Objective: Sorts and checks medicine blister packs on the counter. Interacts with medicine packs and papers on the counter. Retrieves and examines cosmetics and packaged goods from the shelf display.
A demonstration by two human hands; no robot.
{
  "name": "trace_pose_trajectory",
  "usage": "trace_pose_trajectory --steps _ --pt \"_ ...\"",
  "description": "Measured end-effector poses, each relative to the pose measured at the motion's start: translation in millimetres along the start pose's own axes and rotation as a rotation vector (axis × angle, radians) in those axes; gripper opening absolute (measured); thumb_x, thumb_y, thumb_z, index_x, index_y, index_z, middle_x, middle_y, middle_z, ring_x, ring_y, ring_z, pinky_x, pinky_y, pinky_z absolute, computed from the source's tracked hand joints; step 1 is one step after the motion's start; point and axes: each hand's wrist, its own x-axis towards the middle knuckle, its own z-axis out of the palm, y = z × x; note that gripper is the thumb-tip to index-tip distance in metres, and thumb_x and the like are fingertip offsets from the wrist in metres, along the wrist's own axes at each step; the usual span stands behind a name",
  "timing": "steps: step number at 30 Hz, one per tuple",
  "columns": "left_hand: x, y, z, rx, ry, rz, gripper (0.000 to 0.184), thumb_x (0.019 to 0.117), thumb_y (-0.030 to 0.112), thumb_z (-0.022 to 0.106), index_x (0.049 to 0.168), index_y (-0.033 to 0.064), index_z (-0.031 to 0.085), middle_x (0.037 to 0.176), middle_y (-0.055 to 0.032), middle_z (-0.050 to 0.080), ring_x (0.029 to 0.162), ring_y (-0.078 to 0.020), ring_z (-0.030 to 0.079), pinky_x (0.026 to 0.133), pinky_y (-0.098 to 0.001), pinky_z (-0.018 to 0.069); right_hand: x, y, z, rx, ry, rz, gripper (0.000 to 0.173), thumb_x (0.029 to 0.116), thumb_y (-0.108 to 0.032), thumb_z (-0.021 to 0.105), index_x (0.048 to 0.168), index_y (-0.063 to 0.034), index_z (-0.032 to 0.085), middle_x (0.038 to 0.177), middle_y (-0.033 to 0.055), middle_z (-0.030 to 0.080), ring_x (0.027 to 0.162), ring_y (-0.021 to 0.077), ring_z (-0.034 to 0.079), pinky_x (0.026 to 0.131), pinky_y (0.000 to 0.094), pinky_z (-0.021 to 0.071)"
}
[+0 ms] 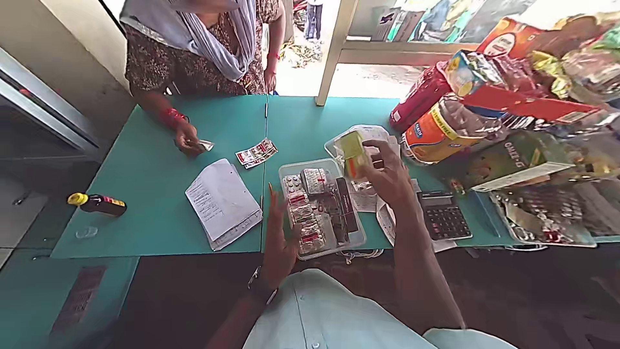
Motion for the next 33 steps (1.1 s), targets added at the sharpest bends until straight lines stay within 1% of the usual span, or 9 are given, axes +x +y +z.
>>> trace_pose_trajectory --steps 3,8,12,15,18,20,24,28,33 --pt "11.2 2.9 -4.4 -0.064 0.076 -0.016 0.066 0.1075 0.043 0.041 0.151 -0.0067 0.037 0.162 -0.0261 0.028 0.150 -0.0317 0.033 0.119 -0.0464 0.0367 -44.1 -40.4 37.5 -0.063 -0.166 -0.046 0.055 0.0891 -0.040 0.070 0.139 -0.0210 0.059 0.110 0.0139 0.067 0.094 0.0298 0.068 0.077 0.0543 0.0565" --pt "39.5 8.1 -3.2 0.056 -0.013 0.026 0.068 0.1078 0.052 0.029 0.148 0.0007 0.048 0.158 -0.0183 0.041 0.151 -0.0325 0.031 0.124 -0.0611 0.0168 -47.9 -48.4 81.6 -0.150 -0.330 -0.156 0.045 0.0985 -0.044 0.062 0.132 -0.0144 0.067 0.126 0.0165 0.065 0.118 0.0302 0.062 0.099 0.0473 0.0522" --pt "50.6 9.8 2.7 0.376 -0.185 0.065 0.052 0.0968 0.046 0.059 0.136 0.0135 0.066 0.153 -0.0116 0.051 0.149 -0.0461 0.031 0.116 -0.0655 0.0295 -9.2 1.4 25.6 -0.174 -0.051 -0.101 0.022 0.1006 -0.027 0.064 0.112 -0.0118 0.075 0.108 0.0078 0.073 0.097 0.0243 0.071 0.086 0.0505 0.0589" --pt "48.3 9.9 11.0 0.534 -0.208 0.075 0.046 0.0901 0.024 0.066 0.135 0.0177 0.067 0.154 -0.0088 0.051 0.148 -0.0490 0.032 0.112 -0.0680 0.0339 23.1 52.4 16.5 -0.373 -0.129 0.067 0.028 0.0991 -0.035 0.066 0.096 -0.0099 0.077 0.091 0.0131 0.073 0.089 0.0336 0.069 0.079 0.0598 0.0529" --pt "46.8 7.0 11.3 0.512 -0.178 0.053 0.041 0.0947 0.020 0.054 0.133 0.0212 0.069 0.154 -0.0062 0.051 0.150 -0.0439 0.031 0.115 -0.0647 0.0327 20.9 51.5 42.5 -0.552 -0.247 0.221 0.036 0.0957 -0.041 0.067 0.109 -0.0089 0.074 0.108 0.0174 0.071 0.106 0.0385 0.067 0.083 0.0610 0.0518" --pt "44.9 6.6 8.0 0.513 -0.183 0.040 0.038 0.1029 0.029 0.047 0.134 0.0230 0.069 0.154 -0.0050 0.052 0.151 -0.0405 0.031 0.118 -0.0616 0.0305 13.3 44.9 59.6 -0.614 -0.232 0.247 0.027 0.0980 -0.025 0.063 0.113 -0.0038 0.070 0.111 0.0216 0.069 0.108 0.0422 0.066 0.083 0.0608 0.0524" --pt "51.0 13.5 6.9 0.685 -0.197 0.040 0.047 0.0974 0.010 0.046 0.135 0.0275 0.068 0.151 -0.0022 0.056 0.146 -0.0390 0.040 0.109 -0.0601 0.0402 20.6 51.9 63.7 -0.533 -0.206 0.231 0.030 0.0938 -0.019 0.065 0.122 -0.0081 0.069 0.112 0.0223 0.070 0.106 0.0445 0.066 0.080 0.0652 0.0515" --pt "48.7 11.7 10.7 0.678 -0.166 0.028 0.047 0.0950 0.018 0.047 0.135 0.0284 0.069 0.150 0.0002 0.056 0.148 -0.0365 0.038 0.111 -0.0592 0.0391 27.9 64.5 50.0 -0.427 -0.175 0.196 0.027 0.0916 -0.029 0.073 0.109 -0.0072 0.073 0.106 0.0203 0.070 0.100 0.0420 0.067 0.080 0.0653 0.0518" --pt "47.1 9.2 9.7 0.592 -0.160 0.020 0.048 0.0921 0.015 0.048 0.134 0.0253 0.069 0.152 -0.0020 0.054 0.148 -0.0378 0.037 0.110 -0.0626 0.0394 16.0 59.0 61.5 -0.524 -0.258 0.185 0.050 0.0962 -0.019 0.066 0.145 -0.0174 0.057 0.130 0.0202 0.064 0.115 0.0431 0.063 0.085 0.0645 0.0529"
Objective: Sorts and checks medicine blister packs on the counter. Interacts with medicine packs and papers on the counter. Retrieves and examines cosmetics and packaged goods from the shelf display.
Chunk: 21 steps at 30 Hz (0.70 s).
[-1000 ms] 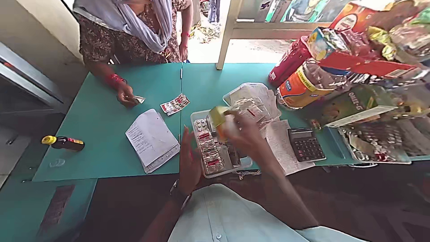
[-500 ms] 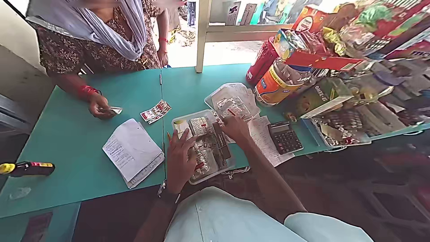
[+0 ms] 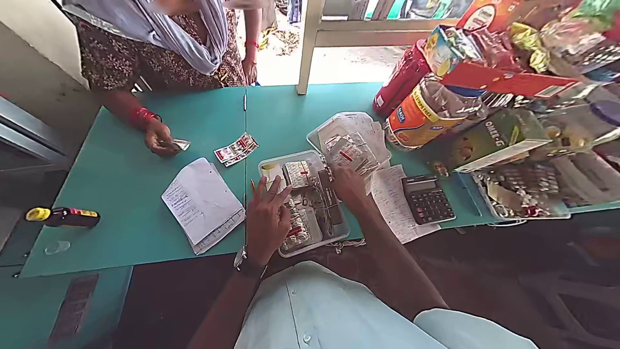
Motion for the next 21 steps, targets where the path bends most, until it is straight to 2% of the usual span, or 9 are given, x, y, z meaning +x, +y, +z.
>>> trace_pose_trajectory --steps 2,6,8,11,13,15,16,19,21 --pt "1.3 0.6 -0.2 0.011 -0.013 0.001 0.049 0.0905 0.015 0.049 0.135 0.0245 0.068 0.153 -0.0025 0.053 0.147 -0.0377 0.038 0.107 -0.0621 0.0414 -0.5 -3.9 2.2 -0.015 -0.004 0.032 0.047 0.0982 -0.014 0.061 0.145 -0.0142 0.055 0.131 0.0220 0.062 0.115 0.0437 0.063 0.085 0.0628 0.0531" --pt "1.2 -0.3 -1.4 0.009 0.002 0.020 0.049 0.0897 0.014 0.050 0.134 0.0223 0.069 0.152 -0.0032 0.054 0.147 -0.0386 0.039 0.107 -0.0584 0.0440 3.3 3.1 -0.1 0.110 0.002 0.046 0.053 0.0880 -0.024 0.073 0.136 -0.0074 0.059 0.125 0.0242 0.065 0.114 0.0447 0.063 0.088 0.0652 0.0511" --pt "1.3 0.1 -0.7 0.014 0.002 0.020 0.049 0.0896 0.014 0.050 0.133 0.0225 0.069 0.152 -0.0027 0.054 0.147 -0.0381 0.038 0.109 -0.0569 0.0434 3.5 10.2 -0.1 0.165 0.032 0.043 0.047 0.0845 -0.024 0.076 0.126 -0.0067 0.065 0.118 0.0222 0.067 0.111 0.0423 0.064 0.088 0.0641 0.0511" --pt "0.5 -0.2 -0.5 0.029 -0.010 0.008 0.049 0.0902 0.013 0.051 0.134 0.0237 0.069 0.153 -0.0024 0.053 0.148 -0.0369 0.038 0.110 -0.0577 0.0427 -10.0 24.5 -10.3 0.308 0.131 -0.018 0.028 0.0924 -0.023 0.073 0.112 -0.0033 0.071 0.095 0.0196 0.070 0.089 0.0371 0.068 0.081 0.0601 0.0532" --pt "0.9 0.4 -1.2 0.024 -0.017 -0.003 0.049 0.0902 0.012 0.051 0.134 0.0242 0.069 0.153 -0.0024 0.053 0.148 -0.0367 0.038 0.109 -0.0586 0.0425 -30.7 36.3 -25.1 0.398 0.249 -0.052 0.026 0.0958 -0.027 0.072 0.107 -0.0030 0.072 0.098 0.0171 0.070 0.090 0.0327 0.069 0.082 0.0565 0.0550" --pt "0.2 -0.3 -1.4 0.015 -0.011 0.002 0.048 0.0905 0.013 0.051 0.133 0.0237 0.070 0.152 -0.0034 0.054 0.148 -0.0378 0.038 0.110 -0.0586 0.0425 -60.7 43.8 -36.5 0.543 0.387 -0.116 0.028 0.0941 -0.021 0.074 0.114 -0.0022 0.070 0.103 0.0130 0.071 0.090 0.0245 0.070 0.081 0.0472 0.0578" --pt "0.7 -1.2 -1.4 0.004 -0.001 0.009 0.046 0.0921 0.015 0.050 0.133 0.0223 0.070 0.151 -0.0047 0.054 0.147 -0.0387 0.038 0.111 -0.0584 0.0413 -75.4 41.6 -40.7 0.636 0.426 -0.171 0.034 0.0928 -0.018 0.074 0.121 -0.0018 0.064 0.098 0.0090 0.071 0.085 0.0178 0.070 0.078 0.0401 0.0593" --pt "-0.7 -2.0 -1.0 -0.085 0.016 0.031 0.048 0.1054 0.033 0.036 0.138 0.0113 0.064 0.151 -0.0126 0.053 0.148 -0.0406 0.036 0.118 -0.0595 0.0332 -111.1 18.3 -39.0 0.869 0.212 -0.339 0.067 0.0929 -0.015 0.072 0.151 -0.0074 0.040 0.091 0.0023 0.073 0.079 0.0097 0.071 0.076 0.0311 0.0626" --pt "-1.9 -5.6 0.1 -0.159 0.036 0.049 0.063 0.1083 0.046 0.026 0.148 0.0049 0.052 0.154 -0.0163 0.049 0.150 -0.0375 0.035 0.121 -0.0560 0.0310 -111.5 1.4 -29.7 0.822 0.078 -0.341 0.064 0.0948 -0.023 0.071 0.151 -0.0076 0.044 0.095 0.0024 0.073 0.080 0.0097 0.071 0.076 0.0302 0.0611"
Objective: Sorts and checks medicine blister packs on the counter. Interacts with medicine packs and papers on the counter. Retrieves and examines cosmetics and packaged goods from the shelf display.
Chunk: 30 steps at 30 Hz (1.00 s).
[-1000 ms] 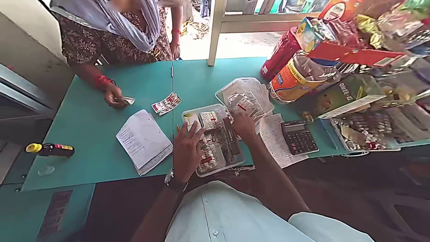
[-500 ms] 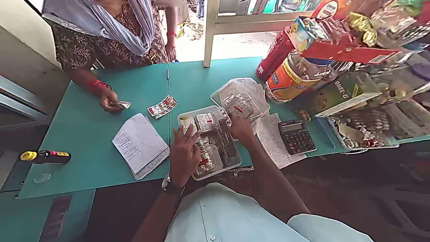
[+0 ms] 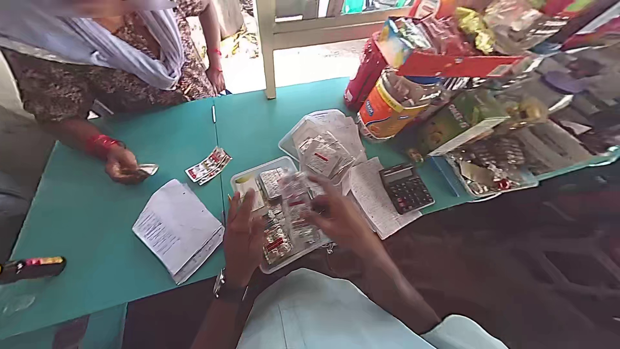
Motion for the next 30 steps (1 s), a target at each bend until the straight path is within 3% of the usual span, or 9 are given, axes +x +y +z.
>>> trace_pose_trajectory --steps 4,8,11,16,20,24,27,29,30 --pt "0.7 1.1 -0.9 0.037 -0.001 -0.045 0.070 0.1047 0.057 0.031 0.152 0.0073 0.048 0.156 -0.0133 0.047 0.151 -0.0349 0.033 0.120 -0.0589 0.0299 43.3 26.4 -16.2 -0.330 0.287 -0.050 0.028 0.1012 -0.026 0.063 0.118 -0.0063 0.073 0.109 0.0102 0.073 0.097 0.0200 0.072 0.087 0.0401 0.0599" --pt "1.4 5.5 -0.5 0.063 -0.018 -0.085 0.070 0.1030 0.060 0.033 0.151 0.0117 0.051 0.158 -0.0157 0.044 0.149 -0.0388 0.035 0.116 -0.0644 0.0317 108.0 70.1 -46.8 -0.661 0.233 0.226 0.074 0.0915 -0.050 0.073 0.147 -0.0067 0.053 0.129 0.0243 0.064 0.122 0.0453 0.057 0.097 0.0659 0.0436" --pt "1.7 5.2 -1.4 0.077 -0.011 -0.095 0.067 0.1038 0.058 0.034 0.149 0.0126 0.053 0.157 -0.0163 0.045 0.148 -0.0393 0.037 0.114 -0.0600 0.0374 124.1 73.5 -40.6 -0.672 0.198 0.278 0.084 0.0773 -0.036 0.089 0.146 -0.0045 0.052 0.129 0.0303 0.060 0.120 0.0526 0.055 0.092 0.0706 0.0458" --pt "0.6 7.0 -2.2 0.075 -0.010 -0.117 0.060 0.1056 0.051 0.033 0.149 0.0164 0.054 0.155 -0.0092 0.049 0.147 -0.0350 0.039 0.111 -0.0595 0.0408 95.1 60.9 -45.9 -0.516 0.349 0.175 0.037 0.0908 -0.029 0.078 0.113 -0.0012 0.068 0.101 0.0246 0.070 0.093 0.0438 0.068 0.079 0.0667 0.0525" --pt "-0.6 3.5 -1.8 0.042 -0.005 -0.112 0.062 0.1059 0.055 0.028 0.149 0.0194 0.054 0.155 -0.0026 0.050 0.149 -0.0318 0.037 0.111 -0.0576 0.0427 31.8 22.5 -47.6 -0.190 0.430 0.001 0.059 0.0886 -0.025 0.077 0.136 -0.0025 0.051 0.104 0.0098 0.072 0.091 0.0185 0.072 0.082 0.0422 0.0616" --pt "-3.4 -2.0 1.4 -0.069 0.023 -0.051 0.082 0.1025 0.067 0.015 0.150 0.0124 0.053 0.156 -0.0153 0.047 0.149 -0.0360 0.035 0.118 -0.0560 0.0346 -9.6 4.4 2.0 0.092 0.029 -0.070 0.079 0.0926 -0.024 0.074 0.157 -0.0065 0.031 0.109 0.0060 0.073 0.093 0.0118 0.073 0.084 0.0329 0.0633" --pt "-2.8 -3.5 0.9 -0.073 0.013 -0.034 0.079 0.1029 0.066 0.021 0.150 0.0096 0.051 0.157 -0.0155 0.045 0.150 -0.0362 0.033 0.120 -0.0566 0.0316 1.9 2.7 21.7 -0.168 0.012 -0.073 0.047 0.0981 -0.022 0.065 0.142 -0.0070 0.059 0.110 0.0063 0.073 0.095 0.0136 0.071 0.088 0.0332 0.0593" --pt "-0.4 1.1 -0.2 0.034 0.016 -0.061 0.073 0.0991 0.063 0.046 0.149 0.0103 0.053 0.156 -0.0152 0.047 0.148 -0.0379 0.038 0.115 -0.0580 0.0395 27.9 12.3 3.0 -0.337 0.230 -0.084 0.024 0.0995 -0.027 0.064 0.113 -0.0105 0.076 0.106 0.0066 0.075 0.096 0.0170 0.073 0.086 0.0377 0.0609" --pt "0.4 3.1 0.1 0.072 0.009 -0.071 0.072 0.0956 0.059 0.054 0.149 0.0111 0.053 0.155 -0.0129 0.048 0.148 -0.0371 0.038 0.114 -0.0566 0.0412 46.6 21.5 -12.0 -0.427 0.322 -0.019 0.030 0.0991 -0.034 0.066 0.115 -0.0100 0.076 0.110 0.0104 0.074 0.100 0.0239 0.072 0.086 0.0451 0.0598"
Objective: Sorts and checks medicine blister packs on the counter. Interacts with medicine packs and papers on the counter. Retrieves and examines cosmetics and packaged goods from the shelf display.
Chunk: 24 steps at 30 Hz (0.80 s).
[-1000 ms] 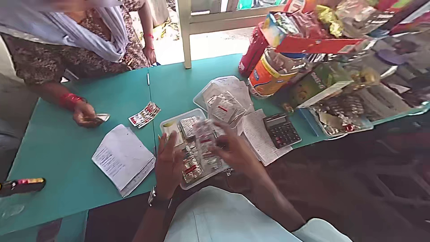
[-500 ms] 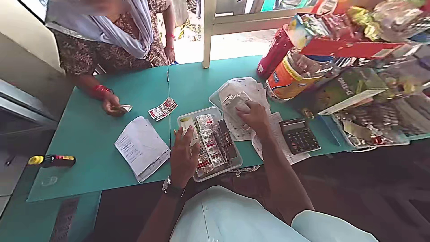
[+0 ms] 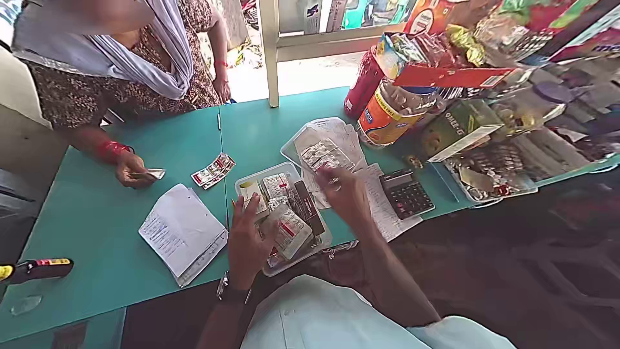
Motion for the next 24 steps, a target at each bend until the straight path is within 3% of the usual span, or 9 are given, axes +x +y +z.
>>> trace_pose_trajectory --steps 3,5,7,10,15,18,19,22,24 --pt "0.5 2.2 2.1 0.024 -0.010 0.003 0.068 0.0936 0.050 0.060 0.148 0.0112 0.053 0.154 -0.0096 0.050 0.149 -0.0369 0.036 0.114 -0.0550 0.0412 60.3 50.6 4.0 -0.246 -0.085 0.258 0.090 0.0878 -0.061 0.071 0.152 -0.0048 0.045 0.140 0.0276 0.055 0.128 0.0472 0.053 0.098 0.0658 0.0458" --pt "1.9 2.3 0.8 0.024 -0.012 -0.015 0.065 0.0940 0.049 0.060 0.148 0.0127 0.054 0.155 -0.0093 0.049 0.149 -0.0361 0.037 0.114 -0.0541 0.0419 85.7 65.3 18.9 -0.357 -0.167 0.344 0.114 0.0749 -0.061 0.083 0.159 -0.0060 0.029 0.137 0.0314 0.055 0.124 0.0515 0.054 0.091 0.0683 0.0478" --pt "1.9 2.2 0.2 0.026 -0.007 -0.034 0.064 0.0945 0.049 0.060 0.148 0.0136 0.055 0.155 -0.0090 0.049 0.149 -0.0350 0.037 0.114 -0.0540 0.0418 96.5 62.9 27.8 -0.426 -0.217 0.397 0.124 0.0657 -0.054 0.092 0.160 -0.0061 0.027 0.141 0.0327 0.050 0.127 0.0527 0.050 0.092 0.0688 0.0474" --pt "0.1 2.1 1.5 0.022 -0.008 -0.044 0.062 0.0968 0.050 0.057 0.148 0.0135 0.055 0.155 -0.0071 0.049 0.149 -0.0335 0.036 0.116 -0.0527 0.0407 104.6 68.3 25.7 -0.410 -0.281 0.453 0.106 0.0602 -0.052 0.095 0.142 0.0010 0.052 0.143 0.0356 0.045 0.132 0.0538 0.045 0.093 0.0701 0.0471" --pt "0.8 2.0 1.3 0.018 0.001 -0.059 0.059 0.0974 0.049 0.057 0.146 0.0153 0.057 0.154 -0.0035 0.052 0.148 -0.0310 0.039 0.114 -0.0515 0.0432 110.4 79.3 26.2 -0.177 -0.256 0.371 0.101 0.0609 -0.034 0.097 0.143 -0.0107 0.044 0.108 0.0285 0.067 0.097 0.0494 0.066 0.076 0.0713 0.0515" --pt "1.8 1.5 0.7 -0.013 -0.015 -0.071 0.058 0.1003 0.049 0.053 0.148 0.0166 0.056 0.155 -0.0055 0.050 0.148 -0.0317 0.039 0.113 -0.0535 0.0427 79.6 58.4 -2.6 0.142 -0.066 0.248 0.093 0.0745 -0.028 0.092 0.150 -0.0092 0.040 0.120 0.0269 0.065 0.106 0.0427 0.067 0.089 0.0649 0.0533" --pt "2.0 0.6 0.4 -0.038 -0.015 -0.075 0.056 0.1021 0.050 0.049 0.148 0.0175 0.055 0.156 -0.0054 0.049 0.148 -0.0313 0.038 0.114 -0.0535 0.0417 62.9 42.8 -16.5 0.287 -0.050 0.220 0.094 0.0790 -0.028 0.088 0.155 -0.0149 0.034 0.129 0.0214 0.063 0.108 0.0356 0.067 0.089 0.0583 0.0559" --pt "-4.7 -6.6 1.1 -0.127 0.013 -0.049 0.058 0.1059 0.051 0.036 0.149 0.0161 0.055 0.155 -0.0074 0.049 0.150 -0.0310 0.036 0.119 -0.0549 0.0352 1.5 -4.5 -28.0 0.658 -0.207 0.097 0.095 0.0871 -0.023 0.080 0.162 -0.0283 0.021 0.132 0.0068 0.064 0.102 0.0179 0.071 0.083 0.0418 0.0639" --pt "-3.0 -8.9 3.5 -0.223 0.046 0.028 0.066 0.1080 0.051 0.027 0.149 0.0049 0.051 0.155 -0.0149 0.047 0.151 -0.0323 0.034 0.124 -0.0553 0.0265 -33.6 -28.3 -6.8 0.666 -0.271 0.035 0.088 0.0901 -0.022 0.077 0.162 -0.0186 0.025 0.136 0.0084 0.062 0.111 0.0153 0.069 0.092 0.0366 0.0615"
